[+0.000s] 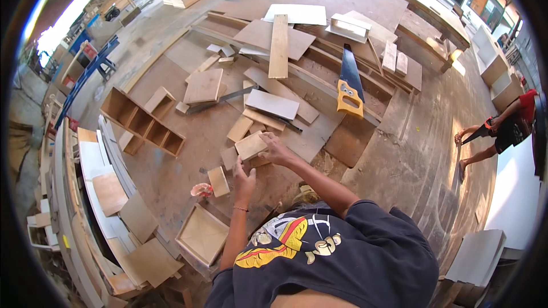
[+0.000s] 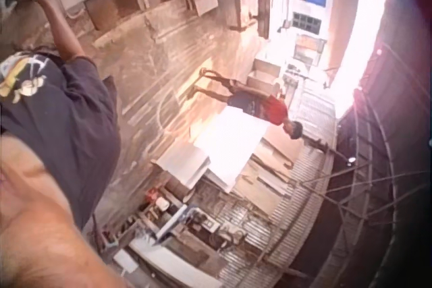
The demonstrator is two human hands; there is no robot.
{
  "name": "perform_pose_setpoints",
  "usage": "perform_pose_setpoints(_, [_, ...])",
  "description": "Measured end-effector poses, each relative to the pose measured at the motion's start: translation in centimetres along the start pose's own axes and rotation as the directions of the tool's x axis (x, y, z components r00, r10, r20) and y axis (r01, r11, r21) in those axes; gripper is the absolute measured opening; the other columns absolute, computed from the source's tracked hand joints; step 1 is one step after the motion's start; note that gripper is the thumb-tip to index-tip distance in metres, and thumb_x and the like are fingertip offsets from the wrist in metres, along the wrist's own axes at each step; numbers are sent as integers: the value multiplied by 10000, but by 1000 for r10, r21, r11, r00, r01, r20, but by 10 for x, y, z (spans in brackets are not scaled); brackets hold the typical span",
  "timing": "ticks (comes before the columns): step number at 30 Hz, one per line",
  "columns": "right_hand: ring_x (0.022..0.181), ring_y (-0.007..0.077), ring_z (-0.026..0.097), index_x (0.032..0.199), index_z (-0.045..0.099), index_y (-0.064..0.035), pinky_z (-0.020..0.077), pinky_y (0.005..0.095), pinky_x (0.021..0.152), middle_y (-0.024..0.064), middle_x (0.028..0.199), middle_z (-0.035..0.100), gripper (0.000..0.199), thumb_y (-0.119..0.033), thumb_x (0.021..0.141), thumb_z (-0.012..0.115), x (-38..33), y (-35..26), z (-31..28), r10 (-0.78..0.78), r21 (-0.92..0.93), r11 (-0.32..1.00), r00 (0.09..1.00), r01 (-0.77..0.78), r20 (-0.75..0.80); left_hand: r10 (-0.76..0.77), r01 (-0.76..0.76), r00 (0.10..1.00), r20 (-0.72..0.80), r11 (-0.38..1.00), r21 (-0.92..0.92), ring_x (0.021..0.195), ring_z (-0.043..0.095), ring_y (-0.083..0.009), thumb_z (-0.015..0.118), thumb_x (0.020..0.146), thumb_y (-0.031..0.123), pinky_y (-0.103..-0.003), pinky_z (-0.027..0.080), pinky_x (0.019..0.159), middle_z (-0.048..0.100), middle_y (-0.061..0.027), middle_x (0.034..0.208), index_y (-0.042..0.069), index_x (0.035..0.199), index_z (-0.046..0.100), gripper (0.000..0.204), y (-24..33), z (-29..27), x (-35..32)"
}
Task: The person assembles a small wooden shelf by fitting wooden panels together, applying glue, and checking the alignment of the pieces on a workbench.
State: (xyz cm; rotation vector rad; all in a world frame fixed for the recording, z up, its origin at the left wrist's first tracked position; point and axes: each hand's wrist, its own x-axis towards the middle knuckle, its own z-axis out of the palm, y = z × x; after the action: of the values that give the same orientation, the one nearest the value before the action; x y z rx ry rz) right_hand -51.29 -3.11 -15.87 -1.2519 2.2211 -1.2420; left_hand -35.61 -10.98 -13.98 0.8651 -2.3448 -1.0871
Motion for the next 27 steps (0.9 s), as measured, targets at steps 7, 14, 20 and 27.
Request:
perform_pose_setpoints(7, [1040, 326, 467, 1127, 494, 23, 387, 357, 891, 181, 1143, 460, 526, -128, 658, 677, -39, -6, -3, 2, 2, 1000, 985, -1, -172, 105, -93, 984, -141, 991, 92, 1118, 391, -337, 623, 690, 34, -389, 313, 959, 420, -206, 1173, -37, 1200, 379, 569, 18, 23, -23])
perform_pose_setpoints(14, [669, 223, 543, 964, 617, -33, 445, 311, 616, 123, 785, 572, 357, -23, 612, 672, -41, 9, -33, 98, 97, 993, 944, -70, -315, 165, -152, 976, -142, 984, 97, 1104, 398, -343, 614, 683, 9, -402, 312, 952, 441, -209, 1142, -39, 1163, 409, 524, 51, 54, -14])
perform_pose_setpoints(20, [595, 145, 598, 876, 664, -43, 489, 265, 574, 96, 680, 621, 250, 37, 647, 606, -30, 29, -82, 113, 265, 963, 955, -38, -275, 153, -153, 985, -82, 988, 10, 1082, 422, -328, 597, 693, -11, -389, 331, 938, 474, -194, 1106, -41, 1133, 438, 469, 90, 105, 21])
perform_pose_setpoints(27, [687, 244, 637, 893, 650, -36, 485, 290, 605, 151, 757, 630, 164, -61, 748, 577, -18, 74, -197, 51, 150, 989, 935, 2, -351, 156, -164, 986, -55, 972, -169, 979, 502, -302, 591, 750, 32, -347, 392, 854, 510, -194, 1044, -47, 1147, 444, 430, 171, 203, 70])
